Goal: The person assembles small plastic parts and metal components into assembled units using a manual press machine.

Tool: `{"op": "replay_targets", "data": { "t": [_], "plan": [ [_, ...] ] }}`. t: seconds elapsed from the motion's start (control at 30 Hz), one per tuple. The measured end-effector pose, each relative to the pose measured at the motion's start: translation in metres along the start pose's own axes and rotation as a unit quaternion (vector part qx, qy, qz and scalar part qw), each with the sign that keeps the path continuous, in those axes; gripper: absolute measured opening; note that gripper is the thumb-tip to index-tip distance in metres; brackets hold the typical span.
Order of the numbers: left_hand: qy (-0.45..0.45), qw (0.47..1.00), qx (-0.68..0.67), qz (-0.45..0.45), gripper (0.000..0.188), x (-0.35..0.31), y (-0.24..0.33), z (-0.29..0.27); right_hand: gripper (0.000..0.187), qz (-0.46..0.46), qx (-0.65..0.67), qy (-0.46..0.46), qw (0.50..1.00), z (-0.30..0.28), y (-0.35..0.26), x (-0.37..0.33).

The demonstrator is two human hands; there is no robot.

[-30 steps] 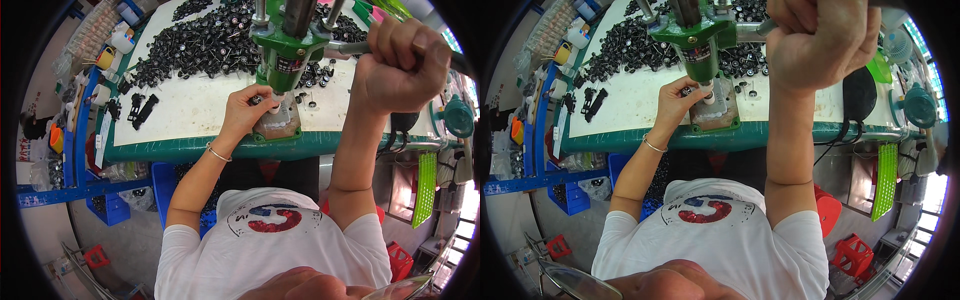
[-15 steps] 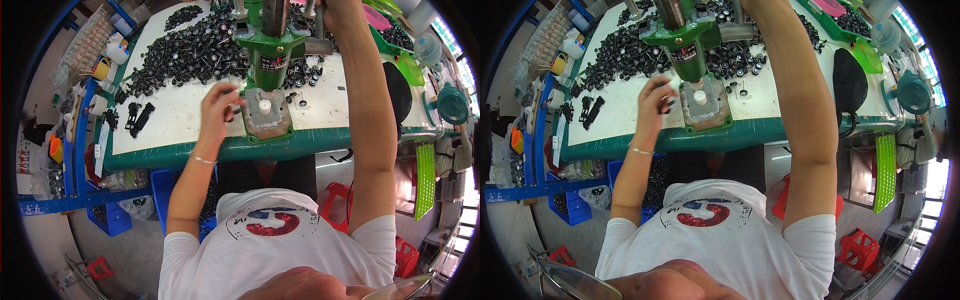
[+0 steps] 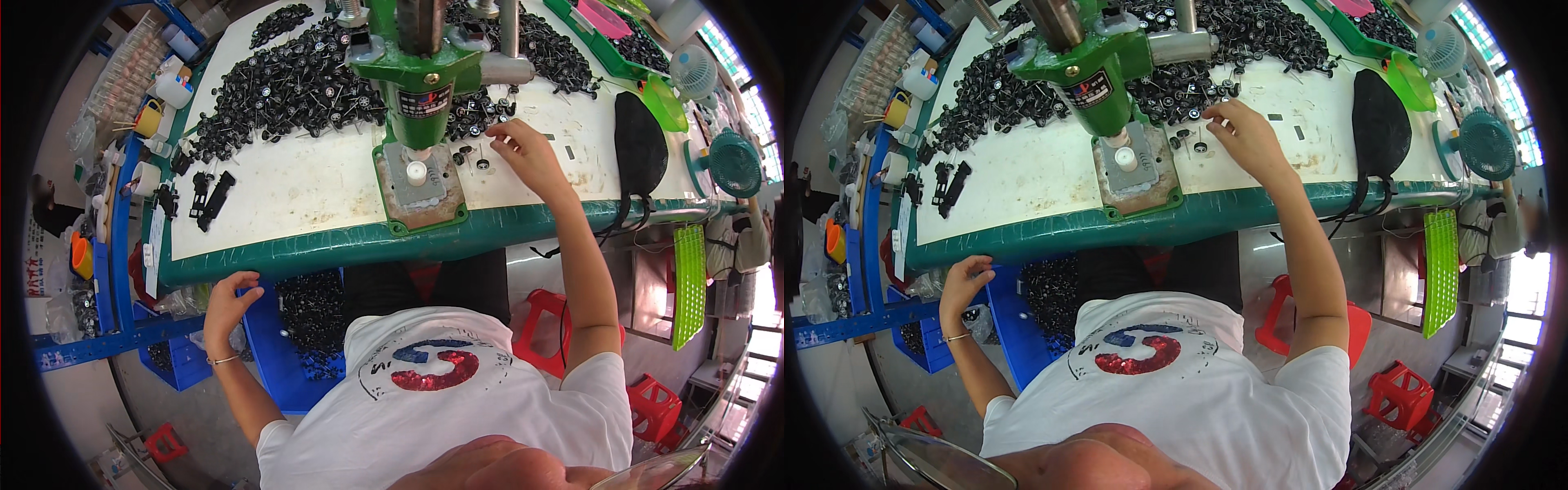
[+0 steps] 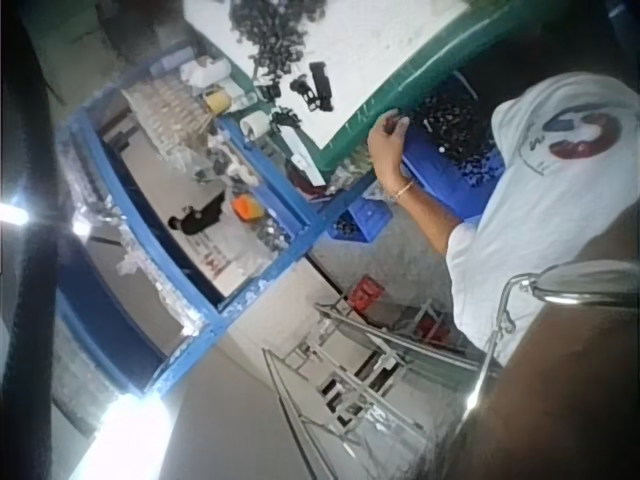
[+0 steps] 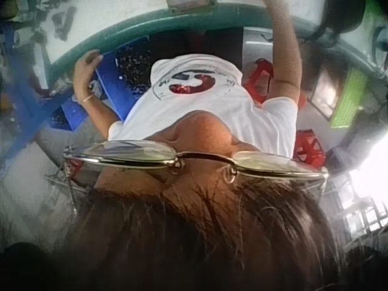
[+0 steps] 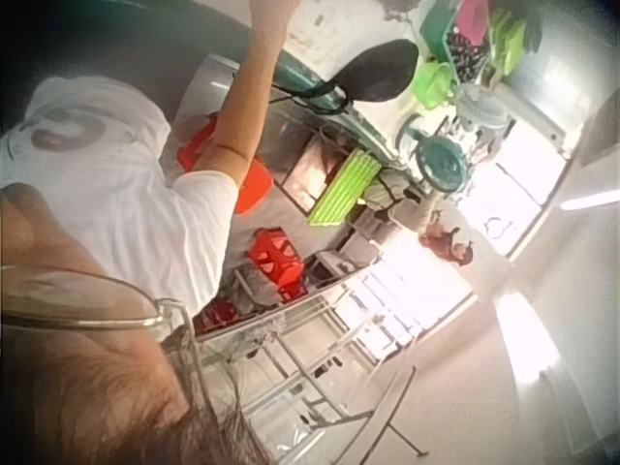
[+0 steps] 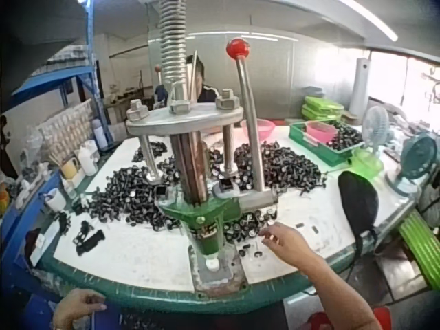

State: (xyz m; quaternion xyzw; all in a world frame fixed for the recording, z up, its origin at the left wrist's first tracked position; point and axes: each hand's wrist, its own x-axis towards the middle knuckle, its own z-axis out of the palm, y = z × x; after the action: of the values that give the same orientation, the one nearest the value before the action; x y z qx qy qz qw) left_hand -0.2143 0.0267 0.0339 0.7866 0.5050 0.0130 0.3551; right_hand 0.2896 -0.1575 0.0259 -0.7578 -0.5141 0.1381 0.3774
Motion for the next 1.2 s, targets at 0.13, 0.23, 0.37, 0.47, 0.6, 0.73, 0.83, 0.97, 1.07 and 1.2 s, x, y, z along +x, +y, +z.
{"op": "replay_targets", "data": {
  "t": [0.13,0.23,0.37,0.47,0.6,0.73,0.83,0.97,1.07,1.2],
  "plan": [
    [-0.006,0.993,0.002,0.119,0.024,0.012,0.077,0.024,0.024,-0.018,-0.086,0.013,0.996,0.018,0.006,0.007],
    [-0.085,0.948,-0.055,0.303,0.02,0.019,0.149,0.063,0.021,-0.022,-0.138,0.032,0.99,0.026,0.006,0.01],
    [-0.065,0.868,-0.014,0.492,0.019,0.029,0.228,0.136,0.019,-0.002,-0.138,0.033,0.99,0.026,0.007,0.009],
    [0.044,0.826,0.015,0.561,0.021,0.042,0.267,0.177,0.017,-0.032,-0.136,0.045,0.989,0.023,0.01,0.002],
    [0.113,0.861,0.144,0.475,0.022,0.063,0.296,0.202,0.016,-0.021,-0.119,0.019,0.992,0.009,0.006,-0.01],
    [0.139,0.856,0.205,0.453,0.013,0.085,0.31,0.213,0.019,-0.006,-0.052,0.029,0.998,0.003,0.007,-0.017],
    [0.141,0.866,0.232,0.419,0.01,0.094,0.313,0.214,0.022,-0.048,0.015,0.061,0.997,0.0,0.008,-0.015],
    [0.14,0.859,0.202,0.449,0.011,0.089,0.303,0.21,0.024,-0.07,0.094,0.056,0.992,-0.005,-0.009,-0.009],
    [0.153,0.83,0.101,0.527,0.01,0.065,0.291,0.197,0.023,-0.059,0.156,0.023,0.986,-0.004,-0.036,-0.012],
    [0.09,0.852,-0.055,0.514,0.011,0.029,0.263,0.168,0.023,-0.1,0.178,-0.037,0.978,0.011,-0.056,-0.009]
  ]
}}
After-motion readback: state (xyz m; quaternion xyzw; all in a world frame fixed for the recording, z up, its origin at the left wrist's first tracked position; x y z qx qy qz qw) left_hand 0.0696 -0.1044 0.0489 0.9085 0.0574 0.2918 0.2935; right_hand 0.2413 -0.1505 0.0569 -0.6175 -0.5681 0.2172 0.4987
